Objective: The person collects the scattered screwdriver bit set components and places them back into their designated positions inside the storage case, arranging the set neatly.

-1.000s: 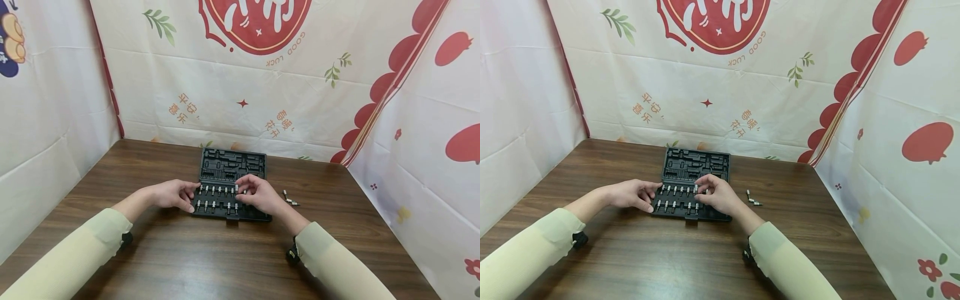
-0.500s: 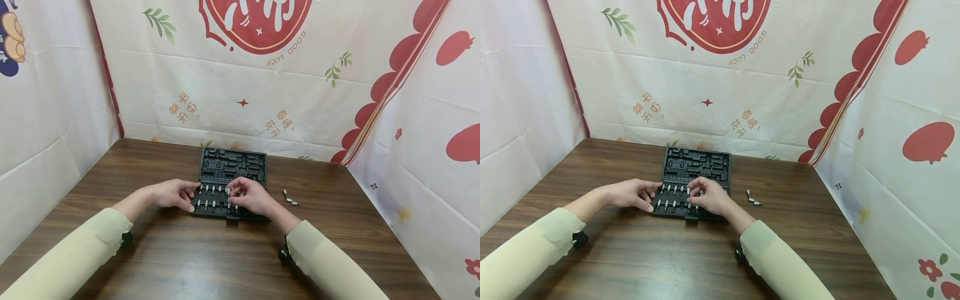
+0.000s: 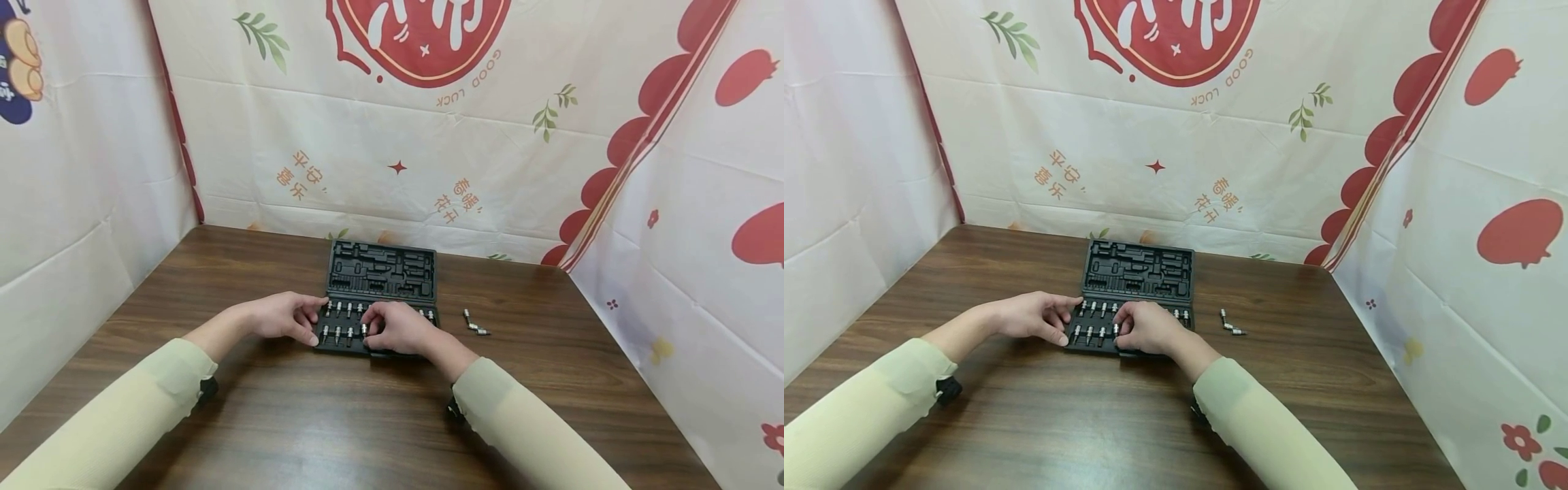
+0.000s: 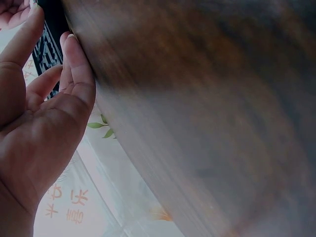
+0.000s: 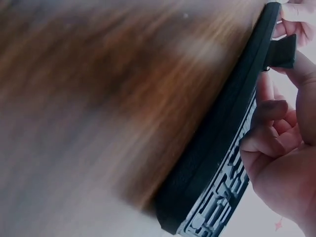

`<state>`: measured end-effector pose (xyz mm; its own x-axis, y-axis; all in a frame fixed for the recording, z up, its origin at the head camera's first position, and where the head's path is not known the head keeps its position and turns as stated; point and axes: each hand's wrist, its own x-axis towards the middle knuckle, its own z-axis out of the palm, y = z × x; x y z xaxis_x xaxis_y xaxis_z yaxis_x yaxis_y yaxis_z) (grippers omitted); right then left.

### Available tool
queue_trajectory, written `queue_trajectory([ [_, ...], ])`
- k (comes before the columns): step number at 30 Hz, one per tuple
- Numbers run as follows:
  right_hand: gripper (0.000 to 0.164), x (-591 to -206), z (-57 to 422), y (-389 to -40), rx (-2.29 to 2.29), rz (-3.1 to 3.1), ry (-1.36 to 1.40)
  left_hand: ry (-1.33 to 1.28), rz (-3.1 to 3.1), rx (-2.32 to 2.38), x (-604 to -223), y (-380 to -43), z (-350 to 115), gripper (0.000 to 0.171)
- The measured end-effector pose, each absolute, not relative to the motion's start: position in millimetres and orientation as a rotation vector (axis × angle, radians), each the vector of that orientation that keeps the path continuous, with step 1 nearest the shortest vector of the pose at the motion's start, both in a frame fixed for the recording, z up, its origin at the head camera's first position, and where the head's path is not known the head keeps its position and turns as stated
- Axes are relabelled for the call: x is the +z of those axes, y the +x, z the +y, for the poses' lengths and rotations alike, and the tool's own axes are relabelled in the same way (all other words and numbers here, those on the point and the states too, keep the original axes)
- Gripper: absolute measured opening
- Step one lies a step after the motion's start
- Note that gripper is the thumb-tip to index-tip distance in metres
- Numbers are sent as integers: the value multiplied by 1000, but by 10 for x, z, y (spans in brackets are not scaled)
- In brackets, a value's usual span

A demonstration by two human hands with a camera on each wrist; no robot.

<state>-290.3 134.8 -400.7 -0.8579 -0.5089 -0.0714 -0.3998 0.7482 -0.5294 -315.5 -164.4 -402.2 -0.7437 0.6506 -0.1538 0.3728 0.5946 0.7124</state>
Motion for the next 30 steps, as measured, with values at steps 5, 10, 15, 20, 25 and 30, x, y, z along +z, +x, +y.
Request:
queue_trajectory([
  [5, 26, -4015, 1328, -2895, -716, 2744, -759, 833, 2419, 957, -4022, -3154, -1632, 96],
  [10, 27, -4015, 1372, -2903, -757, 2735, -775, 840, 2427, 949, -4021, -3155, -1624, 95],
  [15, 21, -4009, 1436, -2932, -827, 2703, -734, 822, 2431, 929, -4003, -3151, -1628, 95],
  [20, 14, -4035, 1471, -2982, -873, 2683, -670, 809, 2431, 921, -3986, -3144, -1631, 95],
  [25, 10, -4030, 1467, -3027, -881, 2696, -600, 817, 2430, 929, -3987, -3146, -1627, 95],
  [30, 15, -4008, 1437, -3040, -883, 2690, -543, 798, 2431, 925, -4004, -3157, -1626, 96],
])
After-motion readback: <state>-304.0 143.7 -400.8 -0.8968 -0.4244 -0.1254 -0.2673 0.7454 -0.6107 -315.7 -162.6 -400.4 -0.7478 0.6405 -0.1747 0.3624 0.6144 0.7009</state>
